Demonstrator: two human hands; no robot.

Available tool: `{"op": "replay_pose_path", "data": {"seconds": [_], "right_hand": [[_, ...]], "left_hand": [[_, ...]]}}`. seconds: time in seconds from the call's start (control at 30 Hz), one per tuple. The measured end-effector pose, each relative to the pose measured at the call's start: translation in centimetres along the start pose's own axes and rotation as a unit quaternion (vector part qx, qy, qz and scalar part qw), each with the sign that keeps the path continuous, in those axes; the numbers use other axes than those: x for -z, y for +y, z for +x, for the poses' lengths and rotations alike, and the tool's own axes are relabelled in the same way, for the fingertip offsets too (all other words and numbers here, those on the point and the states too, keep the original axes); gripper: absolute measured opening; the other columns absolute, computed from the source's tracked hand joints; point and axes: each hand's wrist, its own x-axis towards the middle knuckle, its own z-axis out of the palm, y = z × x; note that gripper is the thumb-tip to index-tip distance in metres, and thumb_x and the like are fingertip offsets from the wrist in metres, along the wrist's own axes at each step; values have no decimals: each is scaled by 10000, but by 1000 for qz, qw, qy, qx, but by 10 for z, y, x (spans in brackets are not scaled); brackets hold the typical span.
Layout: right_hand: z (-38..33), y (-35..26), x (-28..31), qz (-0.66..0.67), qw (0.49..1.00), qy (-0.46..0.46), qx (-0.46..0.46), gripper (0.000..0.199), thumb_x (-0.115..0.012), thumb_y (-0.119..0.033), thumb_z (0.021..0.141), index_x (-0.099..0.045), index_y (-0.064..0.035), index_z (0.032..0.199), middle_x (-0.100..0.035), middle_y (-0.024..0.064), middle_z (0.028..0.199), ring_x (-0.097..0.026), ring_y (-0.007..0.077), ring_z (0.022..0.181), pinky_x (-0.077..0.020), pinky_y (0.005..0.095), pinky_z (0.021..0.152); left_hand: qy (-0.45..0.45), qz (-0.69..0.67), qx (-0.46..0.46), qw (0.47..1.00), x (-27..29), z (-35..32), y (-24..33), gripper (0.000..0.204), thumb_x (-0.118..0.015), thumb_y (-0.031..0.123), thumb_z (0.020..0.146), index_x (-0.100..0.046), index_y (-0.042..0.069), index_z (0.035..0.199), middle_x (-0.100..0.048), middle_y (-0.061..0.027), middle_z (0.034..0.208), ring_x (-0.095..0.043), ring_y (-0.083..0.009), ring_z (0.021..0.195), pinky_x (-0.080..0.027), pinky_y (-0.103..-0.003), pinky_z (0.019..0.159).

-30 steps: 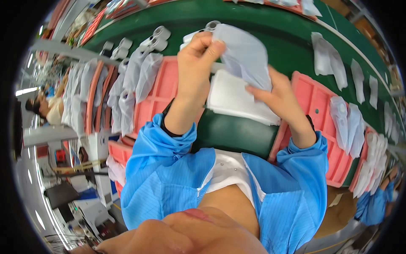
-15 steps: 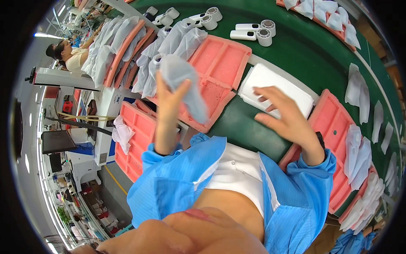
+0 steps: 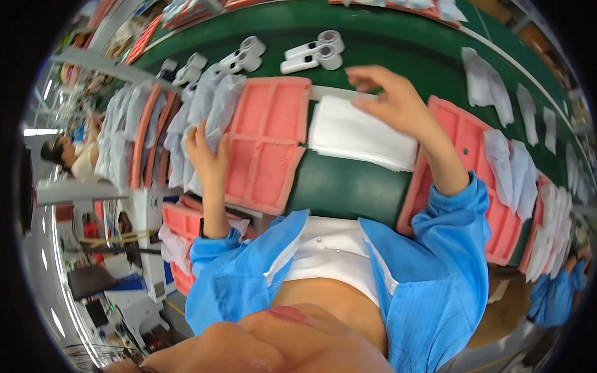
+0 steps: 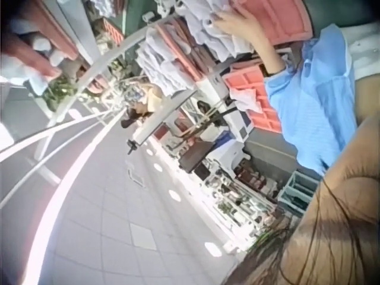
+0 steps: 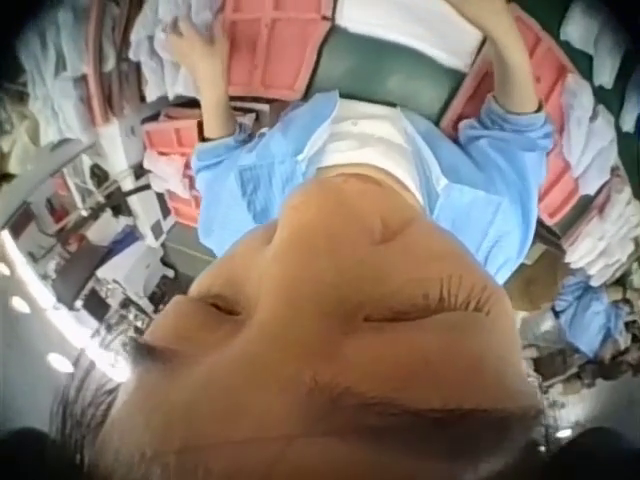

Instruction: Assembling and packaging small white plastic components and placing them into pink trays at an assembly station.

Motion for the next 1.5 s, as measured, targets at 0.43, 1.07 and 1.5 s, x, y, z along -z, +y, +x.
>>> {"op": "replay_pose_path", "data": {"seconds": [0.43, 1.07, 1.5], "right_hand": [[141, 142, -47, -188, 968, 96, -136, 767, -825, -250, 536, -507, -11, 1193, -641, 149, 1010, -637, 244, 902, -513, 338, 811], [-62, 8, 127, -6, 934, 352, -60, 473, -782, -98, 644, -528, -54, 1041, -580, 20, 852, -555, 102, 780, -472, 252, 697], [-21, 19, 52, -84, 982, 151, 71, 640, -821, -98, 576, -539, -38, 1148, -556, 83, 1055, -563, 182, 954, -451, 307, 834]], "left_hand": [[-309, -268, -271, 871, -26, 38, 191, 198, -698, 174, 774, -646, 72, 936, -611, -113, 881, -623, -321, 752, -501, -398, 635], [-419, -408, -109, 804, -170, -17, 250, 199, -757, 185, 730, -645, 26, 772, -615, -80, 778, -576, -211, 610, -451, -328, 544], [-282, -741, 229, 564, -103, 61, 221, 57, -633, 88, 883, -637, 34, 902, -641, -13, 864, -574, -103, 741, -458, -246, 670]]}}
